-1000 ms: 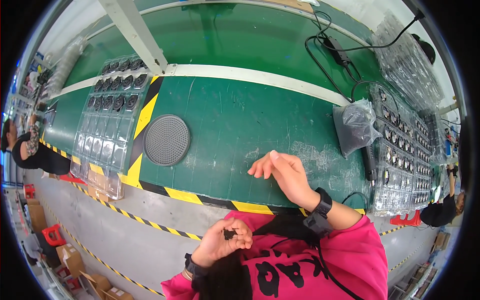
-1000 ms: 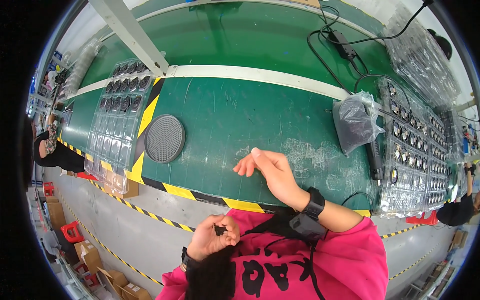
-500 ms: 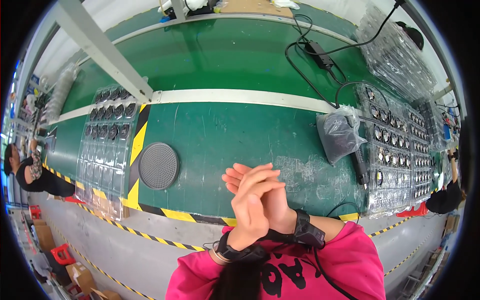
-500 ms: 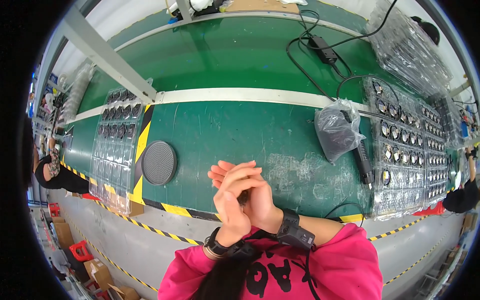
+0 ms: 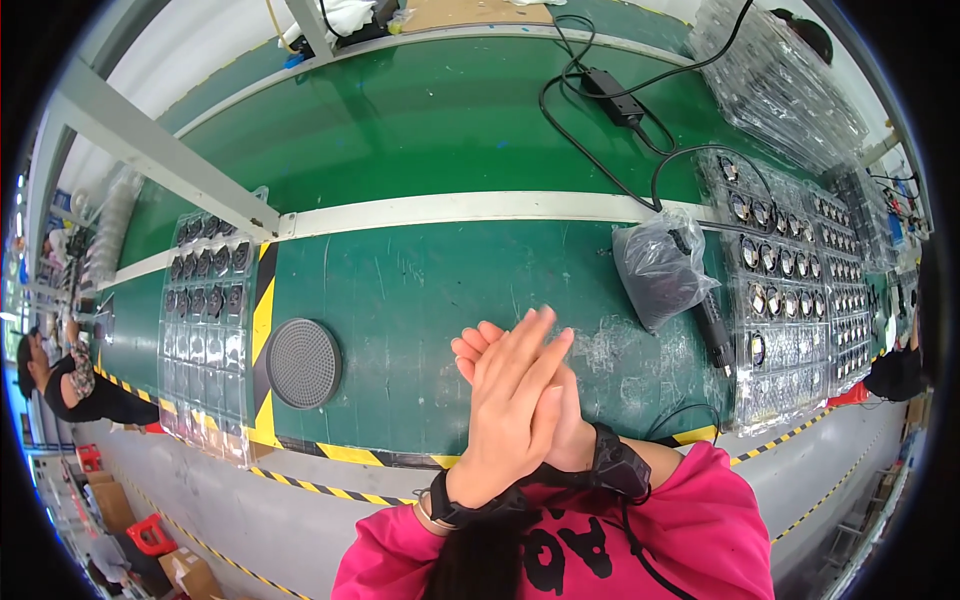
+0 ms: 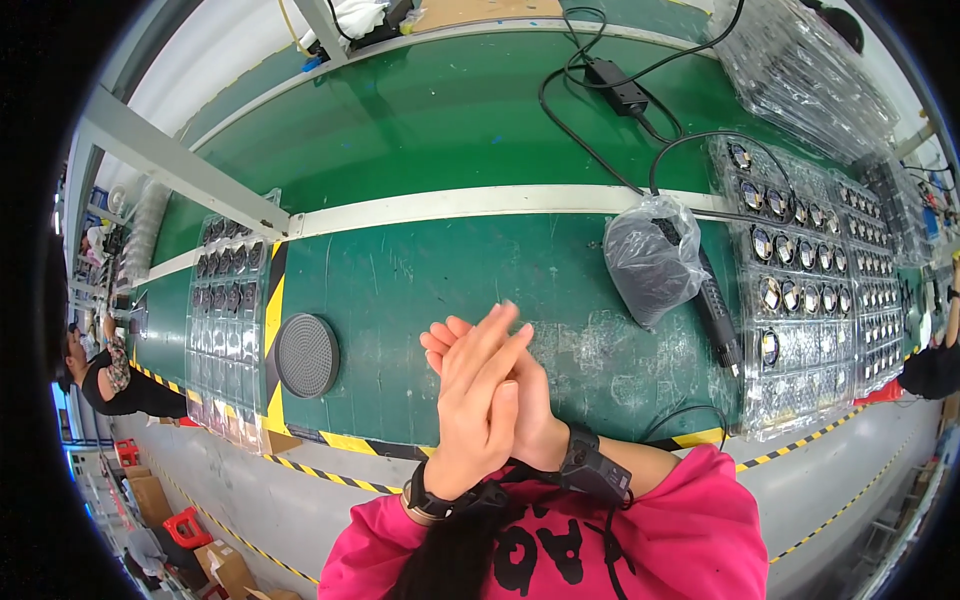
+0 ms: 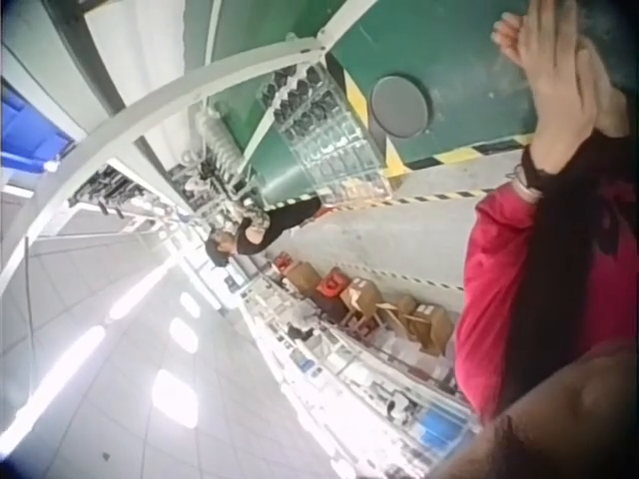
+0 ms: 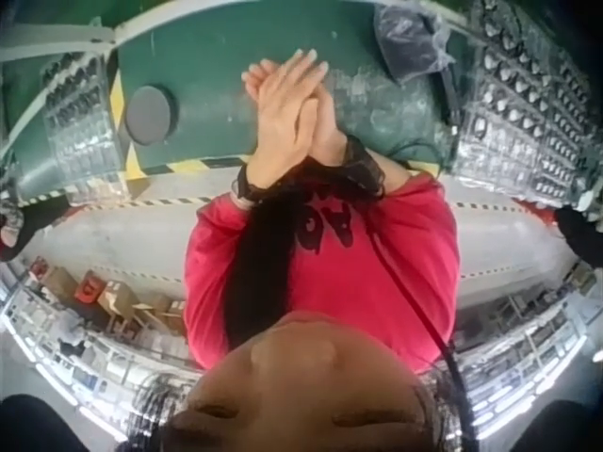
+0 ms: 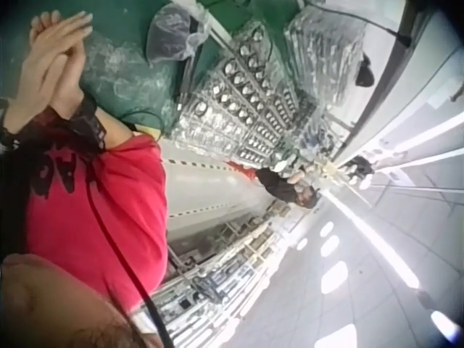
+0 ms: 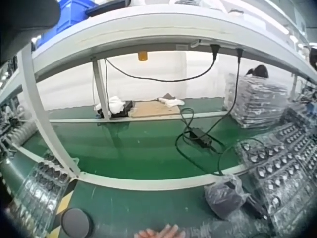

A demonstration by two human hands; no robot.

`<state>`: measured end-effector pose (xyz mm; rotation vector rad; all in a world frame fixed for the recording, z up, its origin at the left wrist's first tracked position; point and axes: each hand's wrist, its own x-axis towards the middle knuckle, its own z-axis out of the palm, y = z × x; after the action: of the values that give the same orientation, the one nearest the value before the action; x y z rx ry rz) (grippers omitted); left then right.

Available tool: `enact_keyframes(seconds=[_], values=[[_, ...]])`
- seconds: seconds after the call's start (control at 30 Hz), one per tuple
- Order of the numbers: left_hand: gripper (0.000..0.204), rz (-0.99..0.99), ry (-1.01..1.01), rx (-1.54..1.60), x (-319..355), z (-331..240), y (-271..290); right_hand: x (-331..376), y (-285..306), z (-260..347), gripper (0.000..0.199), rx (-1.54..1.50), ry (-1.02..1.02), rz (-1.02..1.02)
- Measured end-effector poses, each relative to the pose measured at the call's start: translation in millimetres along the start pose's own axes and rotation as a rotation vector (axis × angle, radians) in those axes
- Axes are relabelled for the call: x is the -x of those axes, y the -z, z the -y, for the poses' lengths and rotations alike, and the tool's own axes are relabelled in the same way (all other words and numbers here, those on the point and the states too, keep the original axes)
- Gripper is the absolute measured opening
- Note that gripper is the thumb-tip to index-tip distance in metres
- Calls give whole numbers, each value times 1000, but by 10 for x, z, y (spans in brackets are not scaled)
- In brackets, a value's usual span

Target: The person uses a heat gun on smart watch cases, moves them into a tray, and pours screws from a bag into a dish. They then place smart watch internals into the cases and arrange the assembled watches back into the tray.

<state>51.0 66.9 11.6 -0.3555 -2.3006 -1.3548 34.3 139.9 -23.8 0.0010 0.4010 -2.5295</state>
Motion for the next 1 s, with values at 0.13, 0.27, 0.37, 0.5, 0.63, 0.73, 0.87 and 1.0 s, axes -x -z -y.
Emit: enact_keyframes(seconds=[0.13, 0.27, 0.37, 0.5, 0.63, 0.73, 0.87, 1.0], values=[[35, -3, 99, 217, -39, -45, -29, 6, -46, 55, 50, -63, 26, 35], [39, 173, 11, 14, -70, -3, 34, -18, 28, 54, 51, -123, 13, -20], [41, 254, -72, -105, -119, 8, 1, -36, 110, 39, 51, -224, 34, 9], [44, 194, -63, -77, -157, 28, -55, -34, 48, 24, 50, -126, 104, 50], [47, 186, 27, -248, -198, -67, -96, -7, -35, 32, 50, -16, 184, 87], [47, 224, 91, -515, -236, -165, -80, -8, -59, 26, 49, 65, 233, 117], [35, 46, -16, -459, -310, -91, 21, -30, 383, 24, 47, -527, -35, 354], [19, -58, 105, -288, -357, 196, 317, -100, -83, 281, 46, -179, -42, -388]])
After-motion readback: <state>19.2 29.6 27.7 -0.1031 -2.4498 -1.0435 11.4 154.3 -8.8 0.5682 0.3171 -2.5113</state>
